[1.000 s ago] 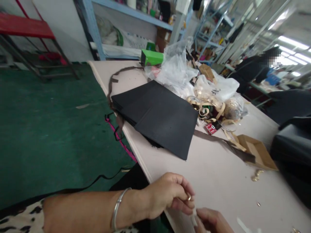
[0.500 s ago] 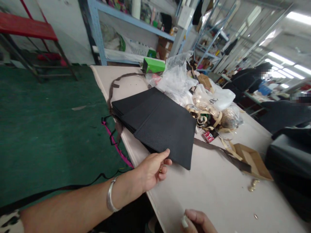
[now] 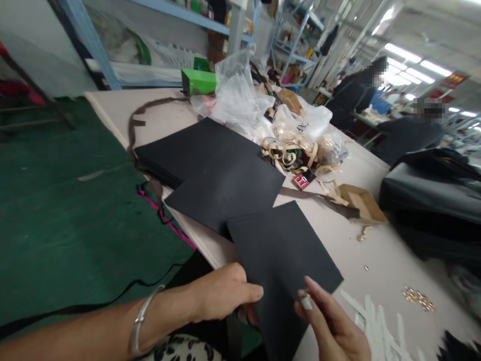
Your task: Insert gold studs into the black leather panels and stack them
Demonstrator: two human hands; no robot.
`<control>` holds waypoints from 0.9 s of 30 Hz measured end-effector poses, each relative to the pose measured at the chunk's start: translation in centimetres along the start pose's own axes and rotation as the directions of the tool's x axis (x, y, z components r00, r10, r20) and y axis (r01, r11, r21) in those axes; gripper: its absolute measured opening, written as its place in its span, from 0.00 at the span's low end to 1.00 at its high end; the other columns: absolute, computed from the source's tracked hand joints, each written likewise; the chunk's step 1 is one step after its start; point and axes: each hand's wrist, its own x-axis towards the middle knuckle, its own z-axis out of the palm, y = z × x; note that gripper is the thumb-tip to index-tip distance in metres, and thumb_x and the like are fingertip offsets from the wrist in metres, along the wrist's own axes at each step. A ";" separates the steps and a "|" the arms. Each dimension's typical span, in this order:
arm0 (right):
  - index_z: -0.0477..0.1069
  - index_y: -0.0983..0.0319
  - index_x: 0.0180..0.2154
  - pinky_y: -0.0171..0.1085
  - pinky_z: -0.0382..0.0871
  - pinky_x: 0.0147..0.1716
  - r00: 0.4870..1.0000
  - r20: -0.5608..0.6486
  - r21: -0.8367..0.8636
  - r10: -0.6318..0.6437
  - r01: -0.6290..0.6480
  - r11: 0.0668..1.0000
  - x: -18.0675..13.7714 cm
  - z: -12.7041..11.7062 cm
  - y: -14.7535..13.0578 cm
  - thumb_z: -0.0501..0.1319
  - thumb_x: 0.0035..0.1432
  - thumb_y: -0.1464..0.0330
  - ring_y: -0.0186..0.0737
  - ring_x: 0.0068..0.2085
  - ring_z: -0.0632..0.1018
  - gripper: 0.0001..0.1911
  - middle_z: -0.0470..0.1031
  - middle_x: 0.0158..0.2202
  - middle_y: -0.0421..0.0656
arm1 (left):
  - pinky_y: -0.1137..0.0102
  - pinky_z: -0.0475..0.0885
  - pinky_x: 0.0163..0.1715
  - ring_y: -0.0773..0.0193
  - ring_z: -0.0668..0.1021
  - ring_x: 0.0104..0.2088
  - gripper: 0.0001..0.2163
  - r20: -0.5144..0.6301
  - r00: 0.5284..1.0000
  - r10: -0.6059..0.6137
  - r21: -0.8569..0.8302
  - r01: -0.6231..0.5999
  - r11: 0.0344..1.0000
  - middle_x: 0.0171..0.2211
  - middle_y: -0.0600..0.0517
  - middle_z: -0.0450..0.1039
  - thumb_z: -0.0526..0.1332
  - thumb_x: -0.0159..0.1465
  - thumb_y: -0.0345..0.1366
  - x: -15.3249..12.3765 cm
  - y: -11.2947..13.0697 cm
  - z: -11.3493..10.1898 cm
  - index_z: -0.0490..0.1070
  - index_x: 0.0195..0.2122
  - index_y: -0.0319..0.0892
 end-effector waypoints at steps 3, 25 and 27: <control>0.78 0.62 0.45 0.38 0.80 0.35 0.992 0.048 0.090 0.119 -0.123 0.988 0.3 0.6 1.0 0.69 0.54 0.53 0.43 0.35 0.83 0.23 0.82 0.36 0.45 | 0.74 0.53 0.19 0.70 0.61 0.19 0.17 -0.073 0.993 0.093 -0.010 -0.094 0.995 0.14 0.58 0.59 0.58 0.60 0.41 0.3 -0.7 1.0 0.64 0.16 0.41; 0.79 0.64 0.34 0.30 0.74 0.22 0.937 0.280 0.181 0.211 -0.267 0.947 5.4 1.0 0.3 0.72 0.48 0.57 0.31 0.25 0.73 0.17 0.74 0.26 0.39 | 0.76 0.44 0.13 0.77 0.54 0.10 0.15 -0.038 0.996 -0.077 -0.358 0.059 0.932 0.13 0.60 0.60 0.63 0.52 0.48 4.0 1.1 1.7 0.64 0.23 0.42; 0.79 0.64 0.35 0.30 0.74 0.21 0.933 0.289 0.171 0.215 -0.271 0.947 5.5 1.2 0.4 0.71 0.49 0.58 0.31 0.25 0.73 0.16 0.73 0.25 0.39 | 0.75 0.44 0.14 0.77 0.54 0.10 0.15 -0.011 0.996 -0.084 -0.358 0.074 0.931 0.13 0.60 0.60 0.63 0.52 0.48 4.0 1.0 1.6 0.63 0.22 0.42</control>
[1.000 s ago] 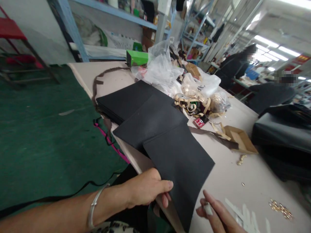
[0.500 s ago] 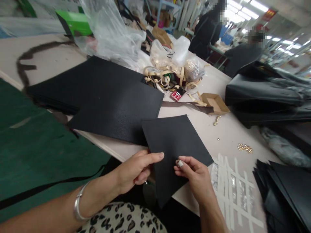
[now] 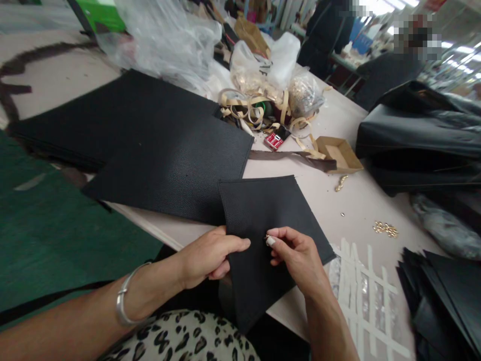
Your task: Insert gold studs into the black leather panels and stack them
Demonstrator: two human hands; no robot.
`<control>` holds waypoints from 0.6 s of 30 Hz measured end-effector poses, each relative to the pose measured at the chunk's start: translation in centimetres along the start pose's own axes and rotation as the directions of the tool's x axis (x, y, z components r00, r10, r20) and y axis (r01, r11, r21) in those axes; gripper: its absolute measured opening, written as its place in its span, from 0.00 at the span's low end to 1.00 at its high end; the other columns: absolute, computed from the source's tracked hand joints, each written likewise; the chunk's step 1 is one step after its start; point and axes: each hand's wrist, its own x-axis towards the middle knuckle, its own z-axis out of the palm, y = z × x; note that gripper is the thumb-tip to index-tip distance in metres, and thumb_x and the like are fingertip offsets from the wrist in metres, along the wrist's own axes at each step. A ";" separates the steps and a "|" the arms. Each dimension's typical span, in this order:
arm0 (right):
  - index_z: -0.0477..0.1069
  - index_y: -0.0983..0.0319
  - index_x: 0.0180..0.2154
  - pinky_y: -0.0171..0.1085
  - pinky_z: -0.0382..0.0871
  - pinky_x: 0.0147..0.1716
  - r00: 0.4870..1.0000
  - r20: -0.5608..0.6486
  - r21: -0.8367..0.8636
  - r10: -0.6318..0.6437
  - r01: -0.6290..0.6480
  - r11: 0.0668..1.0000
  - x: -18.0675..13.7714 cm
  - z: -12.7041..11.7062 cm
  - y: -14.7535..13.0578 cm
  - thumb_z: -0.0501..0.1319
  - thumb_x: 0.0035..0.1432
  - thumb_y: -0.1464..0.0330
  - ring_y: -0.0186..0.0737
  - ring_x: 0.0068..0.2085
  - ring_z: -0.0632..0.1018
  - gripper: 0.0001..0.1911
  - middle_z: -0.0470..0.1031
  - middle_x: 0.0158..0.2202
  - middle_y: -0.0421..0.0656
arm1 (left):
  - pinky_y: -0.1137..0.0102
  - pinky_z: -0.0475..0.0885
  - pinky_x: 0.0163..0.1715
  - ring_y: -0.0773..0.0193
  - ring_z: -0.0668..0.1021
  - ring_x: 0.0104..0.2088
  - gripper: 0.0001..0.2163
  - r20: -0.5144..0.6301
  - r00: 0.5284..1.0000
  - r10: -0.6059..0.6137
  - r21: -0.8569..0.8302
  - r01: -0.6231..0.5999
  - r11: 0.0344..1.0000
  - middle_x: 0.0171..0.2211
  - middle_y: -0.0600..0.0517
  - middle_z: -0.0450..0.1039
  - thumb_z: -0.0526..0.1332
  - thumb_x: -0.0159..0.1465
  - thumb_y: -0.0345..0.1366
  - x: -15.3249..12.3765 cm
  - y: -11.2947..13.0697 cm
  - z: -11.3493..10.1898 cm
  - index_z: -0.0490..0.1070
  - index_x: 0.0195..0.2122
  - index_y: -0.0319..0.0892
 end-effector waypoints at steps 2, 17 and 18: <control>0.79 0.63 0.35 0.29 0.74 0.22 1.000 0.015 0.002 0.009 -0.009 1.000 0.1 0.1 0.0 0.72 0.49 0.59 0.31 0.25 0.73 0.15 0.73 0.25 0.38 | 0.74 0.44 0.13 0.76 0.55 0.10 0.15 -0.003 1.000 -0.011 0.003 0.011 1.000 0.13 0.60 0.60 0.63 0.52 0.48 0.1 0.0 0.0 0.64 0.24 0.42; 0.69 0.61 0.32 0.30 0.71 0.23 0.999 -0.045 0.074 -0.029 0.033 0.997 -0.5 1.2 -0.1 0.71 0.50 0.61 0.30 0.23 0.72 0.15 0.70 0.23 0.34 | 0.75 0.73 0.28 0.63 0.78 0.29 0.11 0.103 0.946 0.309 0.330 -0.325 0.886 0.26 0.54 0.75 0.57 0.66 0.41 -1.0 0.0 0.0 0.77 0.39 0.42; 0.69 0.61 0.32 0.30 0.70 0.23 0.995 -0.071 0.047 -0.076 0.079 0.996 -0.6 1.1 -0.2 0.71 0.51 0.61 0.30 0.23 0.72 0.14 0.70 0.23 0.34 | 0.74 0.75 0.35 0.59 0.80 0.37 0.11 0.118 0.913 0.390 0.392 -0.404 0.826 0.32 0.52 0.79 0.58 0.66 0.39 -1.3 0.3 0.1 0.78 0.42 0.43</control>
